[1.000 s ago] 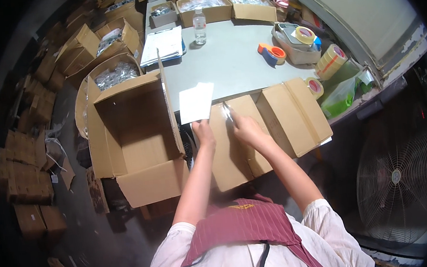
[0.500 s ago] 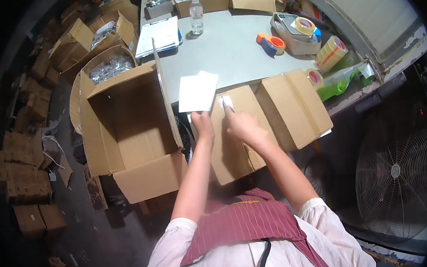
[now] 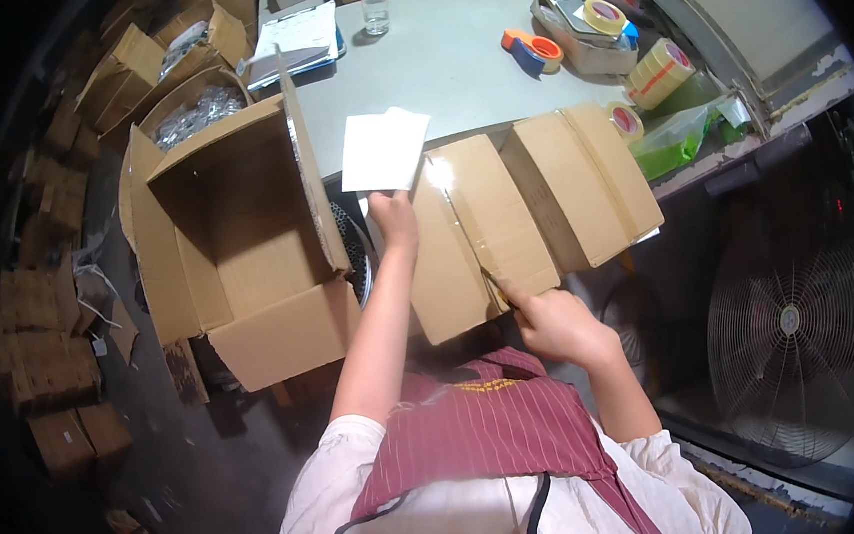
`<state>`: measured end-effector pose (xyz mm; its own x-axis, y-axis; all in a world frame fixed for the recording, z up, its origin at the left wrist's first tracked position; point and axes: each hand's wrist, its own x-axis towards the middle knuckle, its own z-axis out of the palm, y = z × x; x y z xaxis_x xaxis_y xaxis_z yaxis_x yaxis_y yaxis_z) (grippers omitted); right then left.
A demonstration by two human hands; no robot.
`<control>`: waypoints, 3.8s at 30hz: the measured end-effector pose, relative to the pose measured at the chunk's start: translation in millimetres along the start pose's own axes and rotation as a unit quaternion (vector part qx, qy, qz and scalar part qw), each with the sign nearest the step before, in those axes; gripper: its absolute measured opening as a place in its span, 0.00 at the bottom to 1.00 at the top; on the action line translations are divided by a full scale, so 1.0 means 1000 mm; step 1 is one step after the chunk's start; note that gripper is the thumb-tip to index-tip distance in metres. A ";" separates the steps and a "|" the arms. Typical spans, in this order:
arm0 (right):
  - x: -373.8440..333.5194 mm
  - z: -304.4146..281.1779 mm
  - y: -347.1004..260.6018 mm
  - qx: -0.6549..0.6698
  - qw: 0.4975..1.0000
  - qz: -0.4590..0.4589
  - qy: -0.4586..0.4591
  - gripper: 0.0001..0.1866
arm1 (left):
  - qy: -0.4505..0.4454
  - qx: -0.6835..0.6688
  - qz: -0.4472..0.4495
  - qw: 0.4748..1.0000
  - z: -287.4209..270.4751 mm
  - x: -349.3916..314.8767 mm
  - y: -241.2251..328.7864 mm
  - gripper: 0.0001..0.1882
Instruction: The person packs metal rails into cardboard boxes, opens boxes using a utility knife, and applies adhesive stickers onto the metal rails by hand.
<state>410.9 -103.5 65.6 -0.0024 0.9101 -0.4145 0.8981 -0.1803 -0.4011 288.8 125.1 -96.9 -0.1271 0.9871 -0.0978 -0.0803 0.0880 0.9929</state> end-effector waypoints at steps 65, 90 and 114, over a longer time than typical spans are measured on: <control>0.330 -0.085 0.128 -0.023 0.911 -0.122 0.394 0.37 | 0.045 -0.087 0.193 0.976 -0.163 -0.196 0.070 0.19; 0.112 0.092 -0.045 0.377 0.855 -0.334 0.125 0.19 | 0.067 -0.098 0.214 0.969 -0.162 -0.168 0.080 0.21; 0.141 0.020 0.084 -0.148 0.847 -0.500 0.107 0.20 | 0.006 0.330 0.156 0.931 -0.168 -0.112 0.046 0.10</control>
<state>477.5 2.5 -43.1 -0.7753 0.6052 0.1804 0.5654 0.7925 -0.2287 133.3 -3.9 -52.1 -0.0533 0.9771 0.2059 0.5863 -0.1363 0.7985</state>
